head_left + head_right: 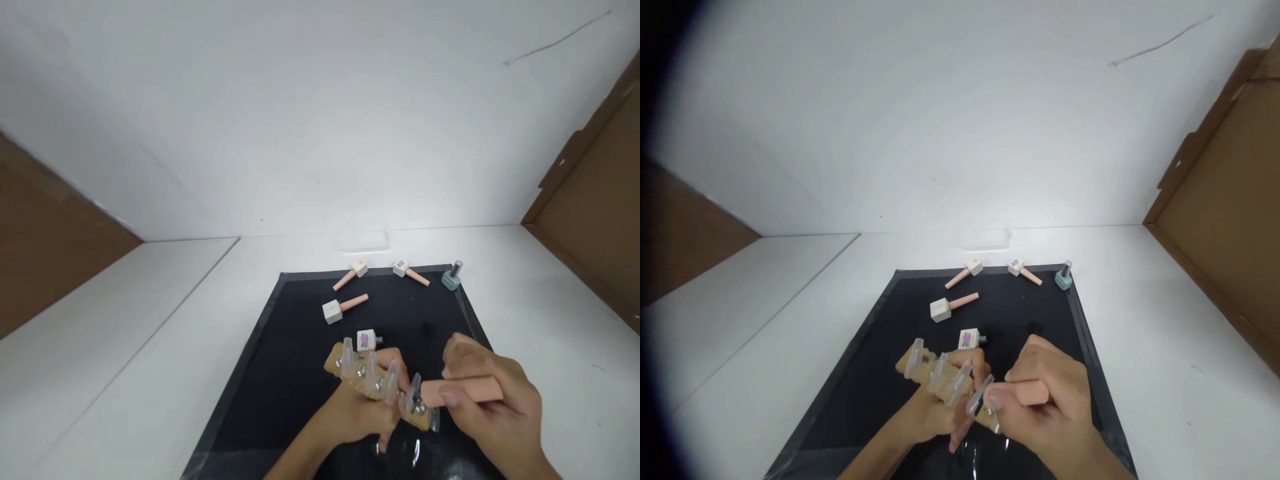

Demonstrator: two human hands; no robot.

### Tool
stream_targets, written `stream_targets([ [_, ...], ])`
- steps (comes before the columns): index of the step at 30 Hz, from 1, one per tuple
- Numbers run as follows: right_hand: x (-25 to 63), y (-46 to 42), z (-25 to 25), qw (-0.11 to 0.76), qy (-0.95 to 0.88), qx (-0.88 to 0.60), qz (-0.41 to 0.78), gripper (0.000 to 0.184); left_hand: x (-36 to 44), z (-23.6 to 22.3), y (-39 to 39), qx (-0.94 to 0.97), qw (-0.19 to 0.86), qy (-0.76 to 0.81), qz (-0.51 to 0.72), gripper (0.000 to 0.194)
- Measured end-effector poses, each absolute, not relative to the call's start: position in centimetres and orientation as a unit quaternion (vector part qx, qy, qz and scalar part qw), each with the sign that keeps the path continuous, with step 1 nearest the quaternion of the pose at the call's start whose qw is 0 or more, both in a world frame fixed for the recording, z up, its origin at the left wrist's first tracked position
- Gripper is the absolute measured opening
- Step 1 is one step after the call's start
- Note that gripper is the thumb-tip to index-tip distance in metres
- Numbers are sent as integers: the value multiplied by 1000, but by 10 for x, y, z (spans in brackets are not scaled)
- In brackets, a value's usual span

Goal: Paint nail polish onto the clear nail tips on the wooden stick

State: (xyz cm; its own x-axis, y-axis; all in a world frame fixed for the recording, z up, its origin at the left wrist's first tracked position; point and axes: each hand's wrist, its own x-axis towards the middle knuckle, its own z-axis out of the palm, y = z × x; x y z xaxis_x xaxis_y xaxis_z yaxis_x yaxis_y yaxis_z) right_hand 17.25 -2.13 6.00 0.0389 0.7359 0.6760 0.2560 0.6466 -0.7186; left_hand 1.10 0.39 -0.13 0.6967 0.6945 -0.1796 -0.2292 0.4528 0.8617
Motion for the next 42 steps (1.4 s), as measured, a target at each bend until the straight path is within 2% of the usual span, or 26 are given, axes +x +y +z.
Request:
stream_targets([
  [5, 174, -19, 62, 605, -697, -354, 152, 25, 11, -2, 4, 475, 777, 291, 294, 28],
  [10, 174, -20, 59, 607, -692, -355, 163, 25, 9, -1, 4, 468, 784, 276, 300, 33],
  [14, 172, -24, 49, 644, -631, -367, 232, 25, 6, -11, 0, 436, 821, 200, 310, 36],
  [19, 171, -27, 41, 694, -527, -375, 316, 21, 7, -25, -5, 398, 843, 107, 346, 31],
  [23, 174, -24, 41, 679, -517, -349, 387, 16, 10, -23, -5, 368, 857, 63, 355, 34],
  [27, 179, -23, 42, 647, -513, -319, 465, 19, 12, -20, -5, 356, 862, 49, 357, 33],
  [31, 180, -26, 43, 658, -554, -316, 401, 8, 13, -20, -5, 348, 868, 62, 348, 29],
  [34, 179, -26, 47, 648, -623, -302, 317, 14, 15, -20, -2, 343, 871, 67, 346, 29],
  [38, 179, -23, 52, 605, -684, -338, 228, 12, 15, -21, 2, 356, 867, 68, 340, 28],
  [42, 181, -22, 52, 627, -672, -344, 193, 12, 14, -23, 4, 353, 868, 64, 344, 28],
])
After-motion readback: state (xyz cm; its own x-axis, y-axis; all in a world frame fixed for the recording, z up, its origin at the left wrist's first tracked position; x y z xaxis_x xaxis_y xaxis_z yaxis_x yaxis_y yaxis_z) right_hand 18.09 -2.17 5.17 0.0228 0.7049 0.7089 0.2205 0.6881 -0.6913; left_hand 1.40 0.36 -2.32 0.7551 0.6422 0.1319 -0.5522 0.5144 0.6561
